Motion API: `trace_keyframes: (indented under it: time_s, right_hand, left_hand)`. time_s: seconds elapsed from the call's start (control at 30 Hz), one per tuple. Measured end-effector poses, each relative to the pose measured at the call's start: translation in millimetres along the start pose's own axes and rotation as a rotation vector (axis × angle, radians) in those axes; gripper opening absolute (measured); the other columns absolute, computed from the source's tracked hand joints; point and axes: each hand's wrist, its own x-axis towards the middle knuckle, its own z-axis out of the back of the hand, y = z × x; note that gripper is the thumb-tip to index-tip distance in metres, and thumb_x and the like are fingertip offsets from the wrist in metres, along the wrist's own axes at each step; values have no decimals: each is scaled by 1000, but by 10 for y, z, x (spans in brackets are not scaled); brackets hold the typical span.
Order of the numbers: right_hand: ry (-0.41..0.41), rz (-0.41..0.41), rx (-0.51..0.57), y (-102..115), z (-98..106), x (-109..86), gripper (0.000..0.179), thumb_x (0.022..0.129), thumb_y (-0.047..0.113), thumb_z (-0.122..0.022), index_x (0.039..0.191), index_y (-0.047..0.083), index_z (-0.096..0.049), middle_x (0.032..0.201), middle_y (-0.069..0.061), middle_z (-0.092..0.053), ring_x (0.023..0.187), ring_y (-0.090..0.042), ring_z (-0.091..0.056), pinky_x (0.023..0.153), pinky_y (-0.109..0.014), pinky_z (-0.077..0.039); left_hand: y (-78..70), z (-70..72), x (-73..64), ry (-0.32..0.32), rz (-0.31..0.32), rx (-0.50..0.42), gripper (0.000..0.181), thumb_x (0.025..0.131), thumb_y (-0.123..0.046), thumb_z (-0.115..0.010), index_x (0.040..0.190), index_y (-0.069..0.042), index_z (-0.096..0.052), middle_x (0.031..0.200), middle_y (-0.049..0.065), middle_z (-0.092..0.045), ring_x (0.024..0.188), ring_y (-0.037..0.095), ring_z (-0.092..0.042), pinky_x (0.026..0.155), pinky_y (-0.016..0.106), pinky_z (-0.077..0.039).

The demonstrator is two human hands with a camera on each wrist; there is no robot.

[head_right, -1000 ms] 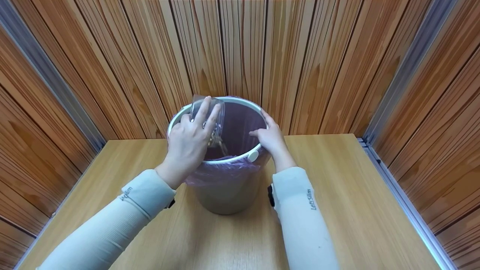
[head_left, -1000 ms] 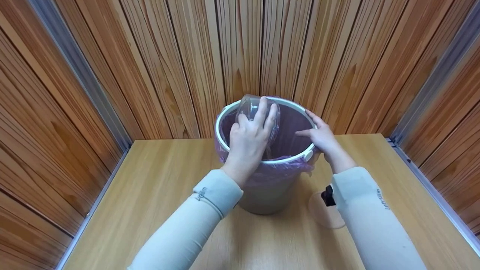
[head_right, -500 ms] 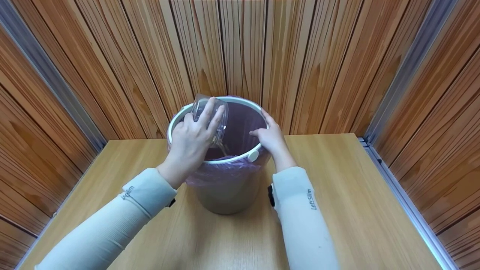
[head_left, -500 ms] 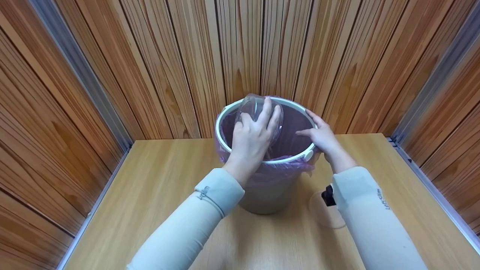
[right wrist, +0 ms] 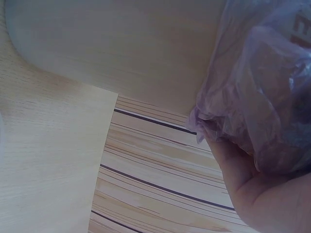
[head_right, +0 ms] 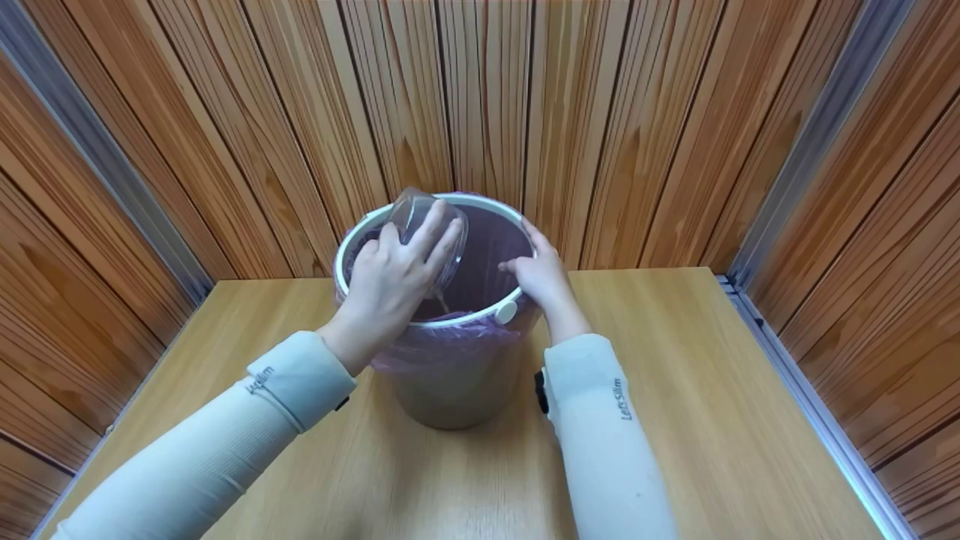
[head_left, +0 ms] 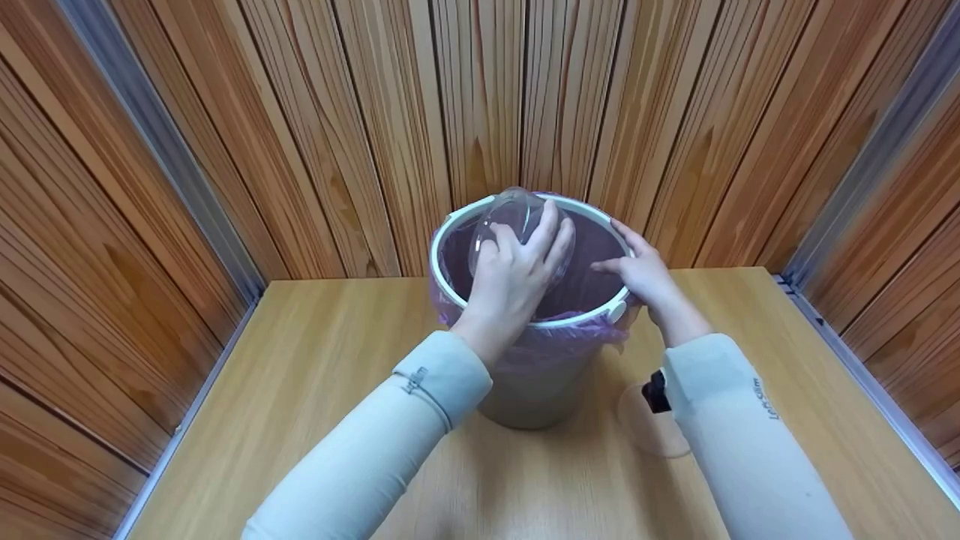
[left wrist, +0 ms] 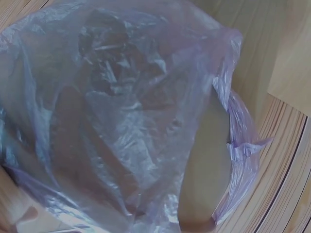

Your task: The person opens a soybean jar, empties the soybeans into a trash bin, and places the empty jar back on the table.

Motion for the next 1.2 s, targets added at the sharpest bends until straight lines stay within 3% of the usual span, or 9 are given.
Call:
trace_keyframes:
  time_s: [0.4, 0.67, 0.8, 0.93, 1.07, 1.2]
  right_hand:
    - [-15, -12, 15, 1, -13, 1, 78, 84, 13, -61, 149, 23, -19, 152, -13, -22, 133, -33, -29, 103, -44, -33]
    - [-9, -5, 22, 2, -11, -8, 77, 85, 11, -57, 149, 23, -18, 150, -13, -27, 129, -32, -35, 103, -43, -33]
    - [-18, -4, 15, -2, 15, -9, 76, 84, 8, -54, 149, 23, -19, 150, -14, -26, 126, -32, -37, 93, -36, -42]
    - [-22, -20, 29, -5, 29, -9, 77, 85, 10, -57, 149, 25, -18, 150, -14, -27, 123, -31, -40, 85, -31, -45]
    - [-18, -17, 39, -3, 10, -11, 78, 85, 12, -60, 149, 25, -17, 150, -14, -26, 128, -33, -36, 95, -39, -40]
    - [-14, -12, 16, 5, -13, -10, 78, 85, 13, -60, 149, 24, -17, 154, -12, -17, 137, -34, -21, 104, -46, -30]
  left_hand:
    - [-30, 43, 6, -38, -100, 103, 60, 92, -12, -46, 146, -22, -22, 151, 5, -21, 101, 41, -56, 64, 30, -50]
    - [-24, 91, 29, -9, -269, 196, 61, 93, -18, -44, 147, -22, -17, 151, 9, -15, 103, 42, -55, 65, 33, -50]
    - [-29, 90, 93, -17, -337, 188, 60, 94, -14, -45, 146, -24, -17, 151, 7, -15, 101, 40, -56, 66, 34, -51]
    - [-1, 58, 121, -2, -290, 113, 70, 89, -10, -53, 146, -22, -15, 151, 7, -16, 93, 33, -57, 64, 31, -52]
    - [59, -6, 92, -1, -197, -8, 73, 89, -13, -56, 148, -25, -14, 152, 3, -17, 81, 22, -54, 58, 26, -48]
    - [120, -54, 59, 3, -120, -124, 78, 86, -21, -61, 148, -28, -16, 153, 0, -19, 78, 20, -54, 56, 27, -46]
